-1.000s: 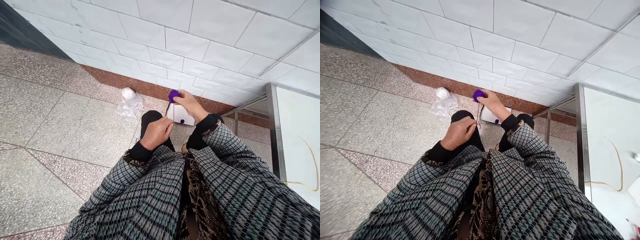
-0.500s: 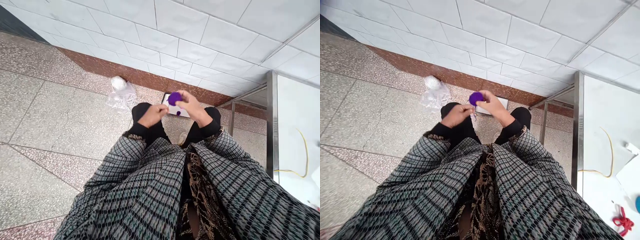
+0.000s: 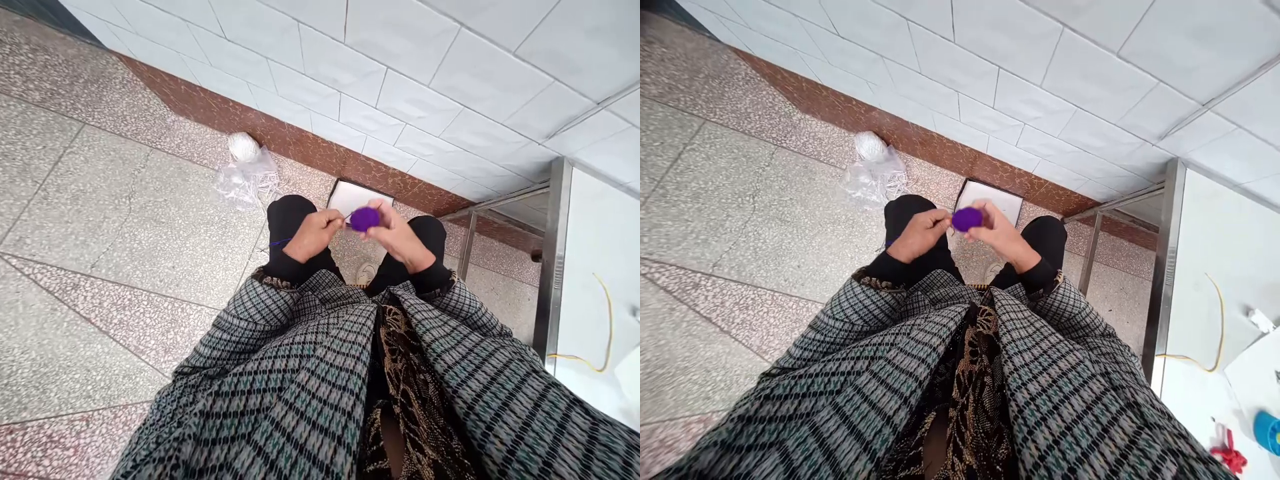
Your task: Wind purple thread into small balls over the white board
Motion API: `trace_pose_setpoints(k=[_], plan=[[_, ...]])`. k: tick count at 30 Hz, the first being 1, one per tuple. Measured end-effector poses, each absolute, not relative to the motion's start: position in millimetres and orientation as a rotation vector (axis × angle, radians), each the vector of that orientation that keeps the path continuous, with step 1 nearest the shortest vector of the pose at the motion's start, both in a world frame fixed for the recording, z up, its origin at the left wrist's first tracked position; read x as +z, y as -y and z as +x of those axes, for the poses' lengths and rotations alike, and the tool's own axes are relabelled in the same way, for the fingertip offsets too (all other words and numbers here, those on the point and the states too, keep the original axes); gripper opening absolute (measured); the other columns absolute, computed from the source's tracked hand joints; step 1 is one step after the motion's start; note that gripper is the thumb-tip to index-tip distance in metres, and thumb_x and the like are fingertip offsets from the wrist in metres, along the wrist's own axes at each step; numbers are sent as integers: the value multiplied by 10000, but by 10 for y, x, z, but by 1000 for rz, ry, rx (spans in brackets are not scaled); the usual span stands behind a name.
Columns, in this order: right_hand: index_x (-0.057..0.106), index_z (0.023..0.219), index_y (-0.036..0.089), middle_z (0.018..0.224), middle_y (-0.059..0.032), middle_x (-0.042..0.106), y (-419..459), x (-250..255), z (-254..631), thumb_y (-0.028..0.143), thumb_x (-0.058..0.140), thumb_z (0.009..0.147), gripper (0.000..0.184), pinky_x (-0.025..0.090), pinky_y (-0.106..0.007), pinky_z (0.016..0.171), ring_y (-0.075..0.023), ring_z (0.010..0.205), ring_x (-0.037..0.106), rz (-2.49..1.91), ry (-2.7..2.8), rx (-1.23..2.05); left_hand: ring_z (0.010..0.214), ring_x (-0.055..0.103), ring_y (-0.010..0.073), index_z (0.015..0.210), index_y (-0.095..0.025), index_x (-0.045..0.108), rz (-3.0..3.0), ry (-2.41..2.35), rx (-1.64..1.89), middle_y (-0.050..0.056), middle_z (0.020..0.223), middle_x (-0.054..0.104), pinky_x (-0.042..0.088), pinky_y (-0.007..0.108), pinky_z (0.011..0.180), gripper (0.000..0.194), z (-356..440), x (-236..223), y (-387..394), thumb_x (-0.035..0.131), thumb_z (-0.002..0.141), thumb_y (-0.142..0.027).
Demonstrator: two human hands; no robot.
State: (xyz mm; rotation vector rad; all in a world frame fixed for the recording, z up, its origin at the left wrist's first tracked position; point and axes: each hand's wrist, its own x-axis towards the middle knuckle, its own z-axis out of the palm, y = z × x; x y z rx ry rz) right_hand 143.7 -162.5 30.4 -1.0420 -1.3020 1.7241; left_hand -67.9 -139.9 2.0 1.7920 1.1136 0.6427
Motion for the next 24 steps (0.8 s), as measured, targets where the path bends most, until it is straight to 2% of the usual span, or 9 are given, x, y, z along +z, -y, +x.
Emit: trace_pose_setpoints(k=[3,7,10,13,17,20,22,24], plan=[[426,1077,263,962,8,612,1434,372,1480,402,780,769,490,504,-286,714,-136,747,590,-1154,1178,1513,776,574,187,767,-191,582,1867,-872,533,25,783,613,480,306,782,249,-469,47,1586,472,969,-289],[503,1011,227,972,4,603,1311,235,1528,277,701,680,389,489,-306,767,-132,771,556,-1445,1434,1332,782,569,199,764,-200,571,2077,-804,515,38,792,599,473,319,770,245,-456,279,1602,485,986,-257],[587,1018,193,910,15,617,1445,213,1550,249,711,658,385,504,-322,812,-141,785,560,-1383,1706,1643,800,581,202,805,-195,605,2086,-934,591,44,814,622,464,327,782,230,-620,360,1409,482,986,-264],[578,1090,201,962,-2,648,1598,333,1558,294,791,699,456,535,-306,780,-152,821,605,-1096,1596,1903,788,578,193,782,-190,594,1966,-1033,652,36,798,623,450,322,776,231,-710,273,1268,490,956,-301],[489,1140,247,970,-6,639,1502,487,1596,466,835,777,548,542,-292,691,-140,744,598,-1100,1292,1581,751,564,185,795,-185,605,1822,-992,613,23,763,613,435,310,740,268,-570,185,1387,472,941,-364],[477,1087,253,1016,-16,616,1300,490,1637,448,826,783,501,554,-298,749,-150,826,612,-1266,1327,1274,759,580,184,776,-186,605,1861,-739,490,20,750,621,451,307,757,320,-469,329,1539,467,965,-403],[481,1038,244,1049,-25,613,1249,462,1643,390,833,757,473,552,-304,769,-161,877,607,-1369,1463,1247,732,565,173,782,-185,615,1869,-704,463,11,731,609,447,298,738,336,-497,467,1556,465,980,-410],[507,1039,231,1083,-38,632,1311,439,1637,375,840,743,468,556,-315,784,-179,929,610,-1359,1645,1415,700,530,162,785,-183,620,1849,-768,511,4,714,587,430,288,698,341,-586,554,1492,478,978,-425]])
